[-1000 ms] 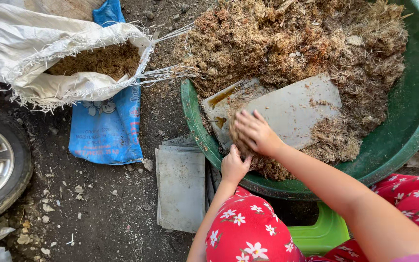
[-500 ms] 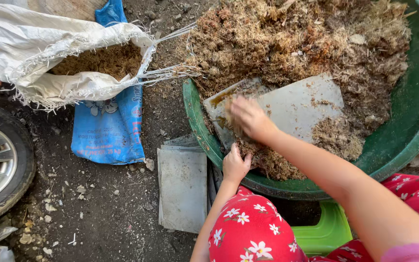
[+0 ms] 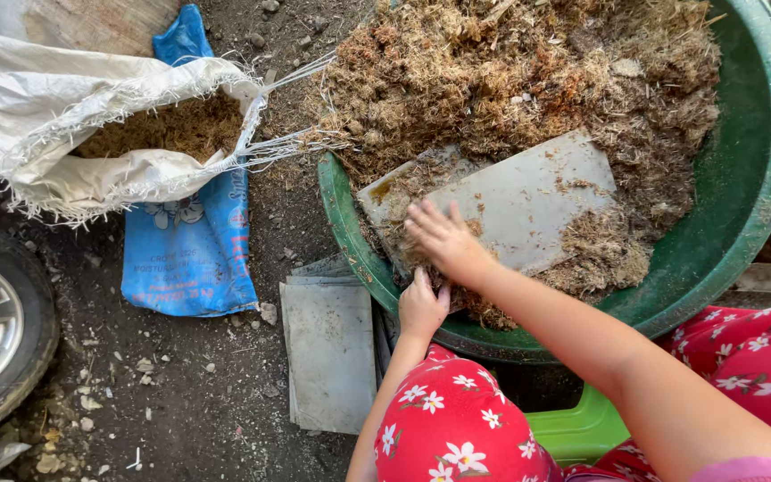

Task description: The person scoops fibrous material from a green basin and presses it onto flat rectangular boards, then stacks the filled boards beside the basin.

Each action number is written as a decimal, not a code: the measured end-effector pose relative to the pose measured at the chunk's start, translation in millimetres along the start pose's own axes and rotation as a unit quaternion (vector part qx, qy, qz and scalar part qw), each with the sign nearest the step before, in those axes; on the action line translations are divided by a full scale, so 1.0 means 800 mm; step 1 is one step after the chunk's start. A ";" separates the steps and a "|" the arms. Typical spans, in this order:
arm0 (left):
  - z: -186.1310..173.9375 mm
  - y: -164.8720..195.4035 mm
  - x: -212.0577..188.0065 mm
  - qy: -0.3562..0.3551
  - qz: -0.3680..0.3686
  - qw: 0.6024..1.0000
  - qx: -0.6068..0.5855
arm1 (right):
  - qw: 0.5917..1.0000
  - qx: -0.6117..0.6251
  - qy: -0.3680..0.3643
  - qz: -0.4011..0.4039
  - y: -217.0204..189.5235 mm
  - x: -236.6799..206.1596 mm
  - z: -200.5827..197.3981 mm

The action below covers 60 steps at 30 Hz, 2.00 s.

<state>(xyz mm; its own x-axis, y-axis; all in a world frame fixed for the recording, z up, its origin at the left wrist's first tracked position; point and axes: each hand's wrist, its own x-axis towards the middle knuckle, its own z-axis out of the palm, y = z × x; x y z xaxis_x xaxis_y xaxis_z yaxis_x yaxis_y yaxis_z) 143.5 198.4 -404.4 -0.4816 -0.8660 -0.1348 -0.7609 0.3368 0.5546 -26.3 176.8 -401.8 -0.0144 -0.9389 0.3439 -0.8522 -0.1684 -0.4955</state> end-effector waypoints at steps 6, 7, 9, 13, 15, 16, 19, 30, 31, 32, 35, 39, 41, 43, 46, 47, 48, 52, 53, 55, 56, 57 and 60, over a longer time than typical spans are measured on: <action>-0.003 -0.002 -0.002 -0.024 0.001 1.000 0.002 | 0.918 -0.131 0.095 0.362 0.115 -0.021 -0.053; -0.003 -0.002 -0.001 -0.032 0.002 0.999 0.003 | 0.892 -0.126 0.129 0.414 0.121 -0.014 -0.061; -0.002 -0.002 0.000 -0.028 0.002 1.000 -0.003 | 0.840 -0.009 0.150 0.521 0.110 -0.003 -0.063; 0.000 -0.002 -0.001 0.007 0.027 0.999 0.019 | 0.941 0.037 0.056 0.331 0.010 0.028 -0.009; 0.000 -0.003 -0.002 0.010 0.022 1.000 0.017 | 0.968 0.059 0.041 0.242 -0.033 0.003 0.005; 0.000 -0.004 0.000 0.015 0.024 0.999 0.016 | 0.976 0.069 0.047 0.202 -0.040 -0.009 0.006; 0.002 -0.007 0.002 -0.045 -0.046 0.998 0.011 | 0.980 -0.046 -0.060 0.186 -0.007 -0.067 -0.021; -0.015 -0.019 0.018 -0.105 -0.340 0.750 -0.558 | 0.884 0.059 0.080 0.457 0.089 -0.123 -0.059; -0.018 -0.020 0.017 -0.129 -0.371 0.731 -0.558 | 0.894 0.056 0.052 0.441 0.071 -0.115 -0.051; -0.019 -0.019 0.015 -0.142 -0.384 0.732 -0.545 | 0.904 0.053 0.026 0.424 0.053 -0.106 -0.044; -0.018 -0.017 0.013 -0.167 -0.401 0.734 -0.522 | 0.943 0.041 -0.027 0.331 0.006 -0.073 -0.026; -0.017 -0.017 0.011 -0.153 -0.349 0.709 -0.594 | 0.992 0.020 -0.037 0.121 -0.042 -0.057 -0.015; -0.016 -0.017 0.010 -0.154 -0.341 0.693 -0.616 | 0.997 0.031 -0.071 0.031 -0.045 -0.069 -0.016; -0.017 -0.013 0.009 -0.166 -0.366 0.689 -0.603 | 0.992 0.021 -0.115 -0.055 -0.026 -0.089 -0.025; -0.017 -0.004 0.009 -0.157 -0.383 0.700 -0.583 | 0.966 -0.064 -0.178 -0.177 0.037 -0.124 -0.053; -0.018 -0.002 0.009 -0.157 -0.377 0.703 -0.582 | 0.952 -0.126 -0.180 -0.210 0.061 -0.135 -0.066; -0.018 0.000 0.010 -0.158 -0.372 0.707 -0.580 | 0.951 -0.146 -0.227 -0.150 0.086 -0.144 -0.080; -0.019 0.003 0.011 -0.131 -0.404 0.706 -0.567 | 0.961 -0.097 -0.138 0.219 0.116 -0.158 -0.101; -0.019 0.003 0.010 -0.132 -0.390 0.706 -0.576 | 0.958 -0.064 -0.098 0.260 0.108 -0.151 -0.097; -0.020 0.004 0.009 -0.133 -0.365 0.707 -0.591 | 0.941 0.006 -0.020 0.339 0.077 -0.123 -0.075; -0.021 0.005 0.008 -0.129 -0.370 0.706 -0.590 | 0.945 -0.031 -0.014 0.325 0.058 -0.106 -0.065; -0.022 0.006 0.009 -0.127 -0.373 0.706 -0.588 | 0.948 -0.069 -0.006 0.312 0.036 -0.088 -0.056; -0.027 0.009 0.013 -0.132 -0.399 0.698 -0.580 | 0.970 0.041 -0.057 0.234 -0.031 -0.060 -0.031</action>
<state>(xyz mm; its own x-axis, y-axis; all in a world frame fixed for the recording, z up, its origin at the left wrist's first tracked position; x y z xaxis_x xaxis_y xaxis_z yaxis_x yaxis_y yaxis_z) 142.1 183.9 -384.1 -0.2854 -0.4559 -0.8431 -0.0437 -0.8725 0.4866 -17.3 233.6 -386.0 -0.3278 -0.9445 -0.0213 -0.7216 0.2649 -0.6396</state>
